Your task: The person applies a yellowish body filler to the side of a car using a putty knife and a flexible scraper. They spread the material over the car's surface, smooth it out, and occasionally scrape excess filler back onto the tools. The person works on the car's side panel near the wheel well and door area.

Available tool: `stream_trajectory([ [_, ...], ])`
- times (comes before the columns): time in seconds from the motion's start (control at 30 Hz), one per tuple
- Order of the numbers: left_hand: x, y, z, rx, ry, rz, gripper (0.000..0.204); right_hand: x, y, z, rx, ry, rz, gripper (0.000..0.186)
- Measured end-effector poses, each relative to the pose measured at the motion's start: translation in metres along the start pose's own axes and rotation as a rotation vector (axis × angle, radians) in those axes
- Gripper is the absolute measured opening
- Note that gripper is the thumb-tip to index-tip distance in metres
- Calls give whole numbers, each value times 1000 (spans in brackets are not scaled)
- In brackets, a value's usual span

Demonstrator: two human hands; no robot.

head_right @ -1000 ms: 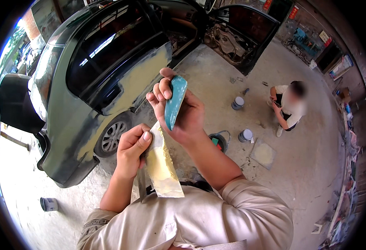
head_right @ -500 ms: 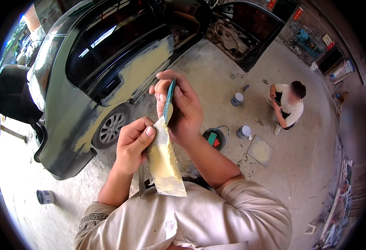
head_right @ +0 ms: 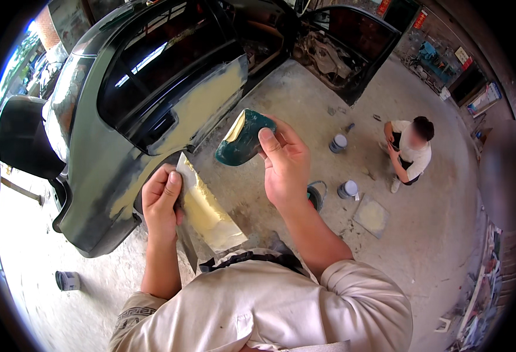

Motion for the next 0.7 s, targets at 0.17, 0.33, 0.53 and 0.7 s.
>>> stream_trajectory([
  [0.17, 11, 0, -1, 179, -38, 31, 20, 19, 14, 16, -39, 4, 32, 36],
  [0.33, 12, 2, -5, 241, -136, 9, 21, 32, 29, 23, -80, 106, 89, 37],
  [0.53, 13, 7, -19, 306, -235, 4, 22, 38, 41, 28, -162, 310, 218, 31],
  [0.7, 11, 9, -24, 321, -267, -1, 22, 47, 43, 31, -204, 477, 331, 30],
])
Point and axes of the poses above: each hand's wrist, its own y-axis away from the middle knuckle, its own x-axis out of the palm, z = x × y, the point moved 8 cm from there along -y, towards the middle knuckle, and after that the axes turned 2 degrees about -x, right-handed, at the moved point
